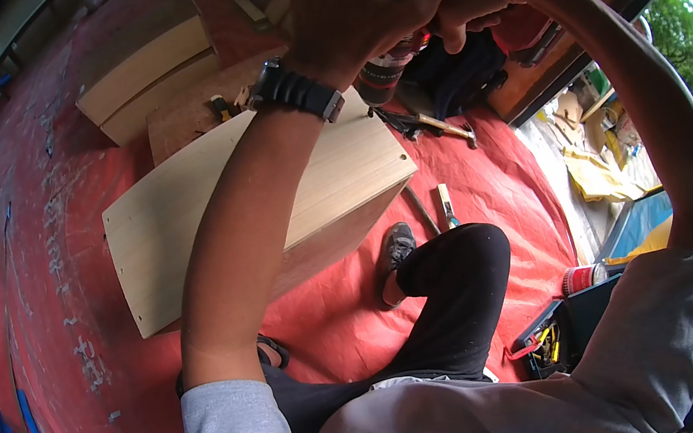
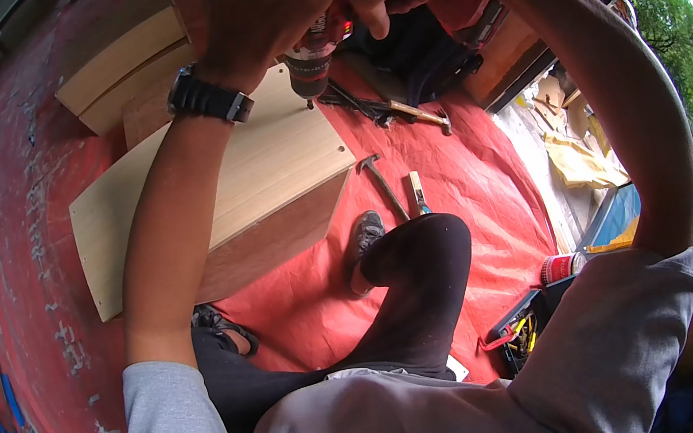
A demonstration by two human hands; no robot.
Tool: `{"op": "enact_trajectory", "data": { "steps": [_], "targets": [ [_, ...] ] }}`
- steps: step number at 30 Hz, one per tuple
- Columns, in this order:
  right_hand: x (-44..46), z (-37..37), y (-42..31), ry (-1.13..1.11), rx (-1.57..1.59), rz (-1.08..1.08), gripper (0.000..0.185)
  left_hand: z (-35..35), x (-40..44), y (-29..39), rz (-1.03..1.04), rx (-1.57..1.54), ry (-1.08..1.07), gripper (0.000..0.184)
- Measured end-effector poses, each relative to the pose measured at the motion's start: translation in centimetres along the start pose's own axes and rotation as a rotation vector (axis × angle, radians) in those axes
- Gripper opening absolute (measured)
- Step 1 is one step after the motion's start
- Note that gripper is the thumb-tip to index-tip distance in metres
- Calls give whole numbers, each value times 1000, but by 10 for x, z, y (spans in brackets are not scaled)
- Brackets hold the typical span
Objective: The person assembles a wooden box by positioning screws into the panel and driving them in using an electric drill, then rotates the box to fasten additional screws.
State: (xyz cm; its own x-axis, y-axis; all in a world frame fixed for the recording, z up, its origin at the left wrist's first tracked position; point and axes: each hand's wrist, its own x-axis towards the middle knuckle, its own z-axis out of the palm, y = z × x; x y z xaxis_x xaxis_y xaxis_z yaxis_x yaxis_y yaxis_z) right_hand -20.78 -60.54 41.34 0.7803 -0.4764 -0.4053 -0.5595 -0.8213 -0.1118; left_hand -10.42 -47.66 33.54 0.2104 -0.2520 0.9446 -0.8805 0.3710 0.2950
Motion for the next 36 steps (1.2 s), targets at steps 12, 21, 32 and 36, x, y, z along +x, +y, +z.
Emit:
{"op": "enact_trajectory", "data": {
  "steps": [12,21,32,36],
  "targets": [
    [-2,4,-10,16,-45,14,17,-1,-5,0,-31,-16,-11,46],
    [6,5,3,-30,40,-54,17,-2,-9,2,-41,5,-11,46],
    [10,6,-1,-6,-35,-12,19,-3,-12,3,-104,15,-27,47],
    [11,5,-3,-15,-41,-37,18,-4,-13,1,-61,37,18,46]
  ]
}}
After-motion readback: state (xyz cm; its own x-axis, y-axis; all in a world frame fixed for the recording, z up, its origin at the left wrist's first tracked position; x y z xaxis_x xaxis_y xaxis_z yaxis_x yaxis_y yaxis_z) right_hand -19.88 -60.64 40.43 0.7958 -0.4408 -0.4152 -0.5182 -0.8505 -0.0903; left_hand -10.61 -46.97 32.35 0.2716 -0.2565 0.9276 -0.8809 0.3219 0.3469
